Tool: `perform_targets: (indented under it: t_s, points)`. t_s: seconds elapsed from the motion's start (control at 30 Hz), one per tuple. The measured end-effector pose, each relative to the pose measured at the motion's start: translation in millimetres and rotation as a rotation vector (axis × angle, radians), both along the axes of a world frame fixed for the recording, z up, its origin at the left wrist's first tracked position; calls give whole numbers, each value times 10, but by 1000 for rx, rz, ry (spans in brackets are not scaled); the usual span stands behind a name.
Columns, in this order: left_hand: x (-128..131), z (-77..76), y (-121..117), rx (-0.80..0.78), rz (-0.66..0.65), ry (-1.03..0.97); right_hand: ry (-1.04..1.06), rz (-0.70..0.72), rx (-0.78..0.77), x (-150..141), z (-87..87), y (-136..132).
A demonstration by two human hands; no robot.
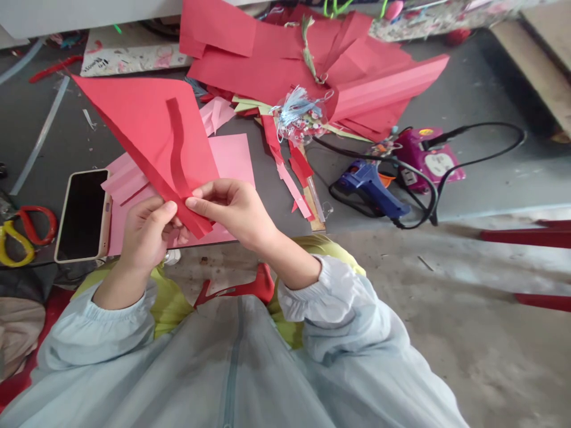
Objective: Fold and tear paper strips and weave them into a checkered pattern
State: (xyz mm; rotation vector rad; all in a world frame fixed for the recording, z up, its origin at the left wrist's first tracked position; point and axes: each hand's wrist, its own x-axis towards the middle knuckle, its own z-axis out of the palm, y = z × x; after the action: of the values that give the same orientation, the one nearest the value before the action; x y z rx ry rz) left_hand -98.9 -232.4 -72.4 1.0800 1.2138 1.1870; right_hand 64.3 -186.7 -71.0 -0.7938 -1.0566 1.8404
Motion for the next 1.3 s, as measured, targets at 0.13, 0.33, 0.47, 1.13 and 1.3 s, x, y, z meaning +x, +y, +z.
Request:
perform_targets:
  t_s: [0.13,0.33,0.47,1.13,1.3]
  points:
    - [6,16,-29,-56,-39,2,-34,-11,8,6,-6,11]
    - [-3,10,-41,-26,-30,7,-83,22,-35,13,33,20]
    - [3,-1,-42,20,-32,-17,-38,17,-28,-4,21,15]
    - [-10,-2,-44,15,-32,57,-58,77,-32,50,66,25]
    - [-3,4,-48,-19,-60,54,-77,54,-16,28,43,22]
